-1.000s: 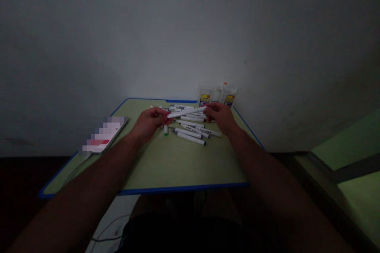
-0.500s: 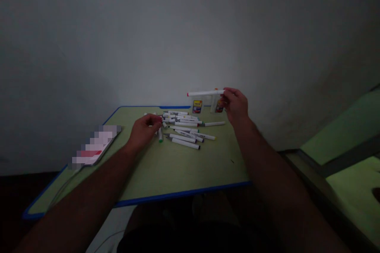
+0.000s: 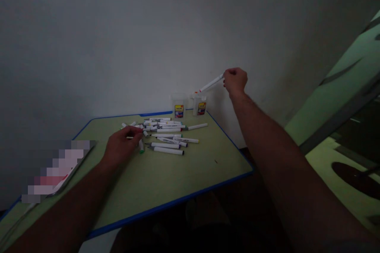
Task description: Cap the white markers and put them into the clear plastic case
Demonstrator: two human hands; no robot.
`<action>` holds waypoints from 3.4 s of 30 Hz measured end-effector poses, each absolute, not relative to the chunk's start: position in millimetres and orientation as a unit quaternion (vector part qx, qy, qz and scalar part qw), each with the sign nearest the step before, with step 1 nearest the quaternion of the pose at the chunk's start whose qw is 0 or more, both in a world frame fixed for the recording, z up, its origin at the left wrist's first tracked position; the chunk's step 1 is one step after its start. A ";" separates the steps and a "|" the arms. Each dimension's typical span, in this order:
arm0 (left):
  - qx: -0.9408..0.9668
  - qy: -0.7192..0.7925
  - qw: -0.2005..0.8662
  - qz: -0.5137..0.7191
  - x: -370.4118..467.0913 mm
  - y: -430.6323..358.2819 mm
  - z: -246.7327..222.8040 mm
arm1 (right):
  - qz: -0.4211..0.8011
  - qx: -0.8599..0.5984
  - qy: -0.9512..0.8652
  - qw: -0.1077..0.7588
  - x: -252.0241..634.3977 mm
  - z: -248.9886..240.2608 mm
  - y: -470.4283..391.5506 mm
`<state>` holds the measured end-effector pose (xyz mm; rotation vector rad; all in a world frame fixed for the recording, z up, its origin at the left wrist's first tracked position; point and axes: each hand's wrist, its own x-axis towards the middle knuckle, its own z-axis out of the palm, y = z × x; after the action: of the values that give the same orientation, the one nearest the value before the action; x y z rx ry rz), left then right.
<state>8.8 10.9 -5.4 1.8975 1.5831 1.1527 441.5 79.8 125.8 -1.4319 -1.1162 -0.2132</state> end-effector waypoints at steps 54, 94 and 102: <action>0.710 0.535 0.190 0.416 10.5 13.8 -15.9 | -0.077 -0.734 -0.570 0.362 384.2 81.8 125.4; 0.656 0.656 0.092 0.362 -22.9 32.4 -6.4 | 0.060 -0.570 -0.672 0.469 291.4 6.9 18.9; 0.654 0.662 0.101 0.351 -18.1 27.1 -1.7 | 0.028 -0.549 -0.722 0.419 284.4 -0.3 15.8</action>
<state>-18.1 27.1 -1.7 1.9328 1.9571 1.0383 284.4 15.8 -0.3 -1.3773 -1.8111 0.0714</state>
